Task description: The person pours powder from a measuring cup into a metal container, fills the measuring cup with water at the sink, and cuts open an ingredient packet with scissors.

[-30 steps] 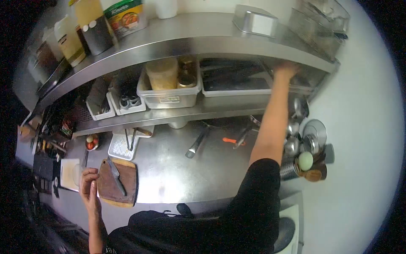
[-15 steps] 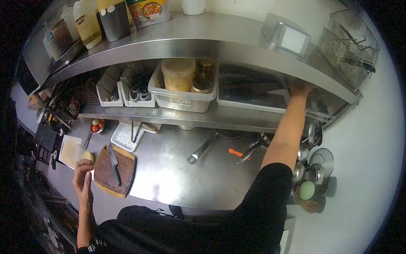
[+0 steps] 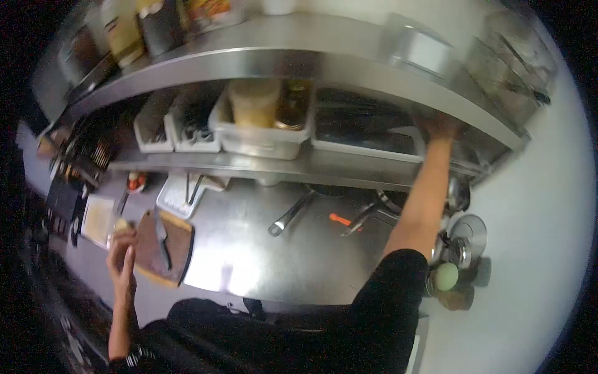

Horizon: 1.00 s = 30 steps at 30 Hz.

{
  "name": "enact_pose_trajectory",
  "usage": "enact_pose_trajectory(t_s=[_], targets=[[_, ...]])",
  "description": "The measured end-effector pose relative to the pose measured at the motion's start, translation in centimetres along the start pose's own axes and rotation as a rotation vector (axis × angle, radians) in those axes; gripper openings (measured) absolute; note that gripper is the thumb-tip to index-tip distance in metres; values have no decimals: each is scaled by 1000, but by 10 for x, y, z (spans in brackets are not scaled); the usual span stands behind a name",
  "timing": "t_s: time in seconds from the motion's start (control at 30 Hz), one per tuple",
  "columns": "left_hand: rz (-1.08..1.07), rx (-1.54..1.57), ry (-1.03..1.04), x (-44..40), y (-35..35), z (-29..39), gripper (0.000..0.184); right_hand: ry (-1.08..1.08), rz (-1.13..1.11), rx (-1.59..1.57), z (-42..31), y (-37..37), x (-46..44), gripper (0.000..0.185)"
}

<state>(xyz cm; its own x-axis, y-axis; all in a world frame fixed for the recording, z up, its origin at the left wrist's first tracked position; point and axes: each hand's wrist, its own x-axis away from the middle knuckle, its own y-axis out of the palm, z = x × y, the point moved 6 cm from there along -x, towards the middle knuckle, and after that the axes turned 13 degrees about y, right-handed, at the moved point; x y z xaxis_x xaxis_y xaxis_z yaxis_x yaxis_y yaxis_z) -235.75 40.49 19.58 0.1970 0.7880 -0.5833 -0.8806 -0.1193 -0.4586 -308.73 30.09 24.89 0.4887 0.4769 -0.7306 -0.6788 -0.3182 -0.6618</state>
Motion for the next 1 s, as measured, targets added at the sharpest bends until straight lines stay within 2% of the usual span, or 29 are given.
enact_pose_trajectory(t_s=[0.07,0.1,0.2,0.4,0.63,0.73,0.77,0.8,0.83,0.87,1.0], targets=[[3,-53,-59,7,-6,-2,15,-2,-223,-409,4,-12,12,77],[-10,-62,58,5,-1,-2,13,-48,-272,-504,-8,-8,11,77],[-131,-112,258,6,11,19,14,-207,-209,-382,-21,5,4,77],[-138,41,200,20,23,15,13,-267,-132,-232,-31,5,-8,77],[-204,-51,152,21,27,11,18,-365,35,-114,-52,-12,-4,76],[-219,-96,133,19,30,8,18,-342,-30,-40,-74,-56,35,80],[-214,-94,63,20,29,7,19,-324,-84,-26,-81,-79,51,84],[-230,-62,100,18,32,10,19,-350,-67,-237,-79,-85,64,88],[-211,-56,122,16,30,12,17,-314,-98,-331,-80,-96,74,87],[-186,-56,136,15,28,14,16,-405,65,-421,-83,-126,88,80],[-188,-37,131,14,24,15,16,-328,-1,-492,-81,-188,124,71]])
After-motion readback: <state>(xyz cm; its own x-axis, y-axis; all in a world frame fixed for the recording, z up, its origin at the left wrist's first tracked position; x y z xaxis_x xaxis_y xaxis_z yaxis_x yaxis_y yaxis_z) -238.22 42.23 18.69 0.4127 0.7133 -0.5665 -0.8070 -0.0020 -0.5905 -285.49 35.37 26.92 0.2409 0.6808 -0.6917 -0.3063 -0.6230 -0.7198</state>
